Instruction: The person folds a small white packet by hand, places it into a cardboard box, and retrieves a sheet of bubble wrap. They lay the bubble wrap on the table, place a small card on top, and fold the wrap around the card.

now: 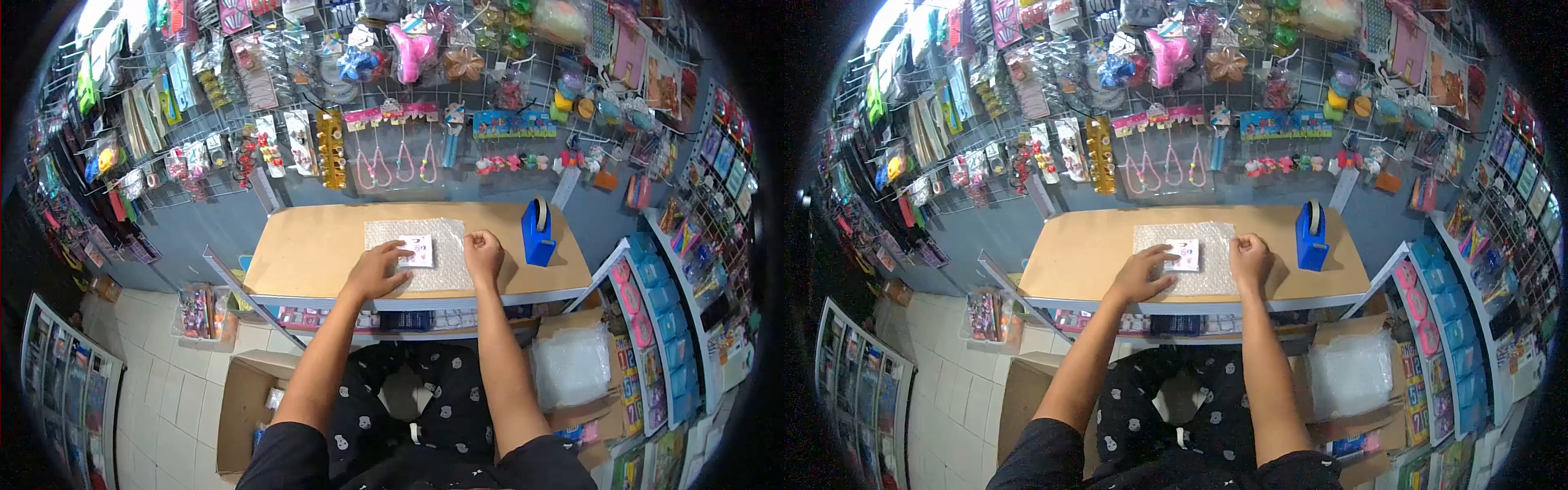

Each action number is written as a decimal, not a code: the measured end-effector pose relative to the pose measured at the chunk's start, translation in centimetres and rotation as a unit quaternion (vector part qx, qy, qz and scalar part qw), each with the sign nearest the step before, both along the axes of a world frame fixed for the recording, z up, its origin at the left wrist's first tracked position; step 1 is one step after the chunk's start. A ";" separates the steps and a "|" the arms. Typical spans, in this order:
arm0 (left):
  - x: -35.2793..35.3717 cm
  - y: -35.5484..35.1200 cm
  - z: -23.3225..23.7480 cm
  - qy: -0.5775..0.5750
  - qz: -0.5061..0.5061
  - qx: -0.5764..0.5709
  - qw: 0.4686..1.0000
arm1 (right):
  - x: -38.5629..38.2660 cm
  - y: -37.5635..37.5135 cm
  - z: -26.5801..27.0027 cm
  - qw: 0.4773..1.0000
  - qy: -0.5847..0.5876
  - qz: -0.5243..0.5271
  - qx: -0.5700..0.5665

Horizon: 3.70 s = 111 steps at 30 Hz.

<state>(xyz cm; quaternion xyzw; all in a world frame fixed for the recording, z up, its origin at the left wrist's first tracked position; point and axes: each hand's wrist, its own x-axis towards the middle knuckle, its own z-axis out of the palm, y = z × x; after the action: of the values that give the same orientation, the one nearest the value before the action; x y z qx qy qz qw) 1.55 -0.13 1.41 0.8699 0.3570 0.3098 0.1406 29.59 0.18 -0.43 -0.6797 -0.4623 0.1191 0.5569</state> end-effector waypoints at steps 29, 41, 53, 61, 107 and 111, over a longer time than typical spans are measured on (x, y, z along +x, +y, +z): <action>-0.3 0.1 -0.6 -0.091 0.005 -0.062 0.994 | 2.2 -2.0 -1.1 0.990 -0.033 0.140 0.003; -0.6 0.3 -0.7 -0.071 -0.006 -0.051 0.996 | 2.5 -2.0 -1.0 0.954 0.102 0.275 0.059; -0.6 0.2 -0.5 -0.065 -0.011 -0.041 0.997 | -1.2 1.9 -2.0 0.884 0.280 0.367 0.079; -0.5 0.3 -0.7 -0.077 -0.003 -0.040 0.996 | -2.4 -0.3 -1.8 0.926 0.046 0.370 0.057; -0.2 0.0 -0.9 -0.117 0.032 -0.095 0.988 | -2.7 -1.4 -0.4 0.930 -0.158 0.326 0.056; -0.2 0.0 -0.8 -0.122 0.034 -0.111 0.986 | -3.8 -2.7 1.0 0.911 -0.268 0.314 0.006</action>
<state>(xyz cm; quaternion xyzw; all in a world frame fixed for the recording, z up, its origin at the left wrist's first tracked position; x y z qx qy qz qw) 1.32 -0.16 0.64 0.7923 0.3984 0.3766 0.2679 25.83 -2.49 0.53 -0.5023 -0.7845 0.0981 0.3502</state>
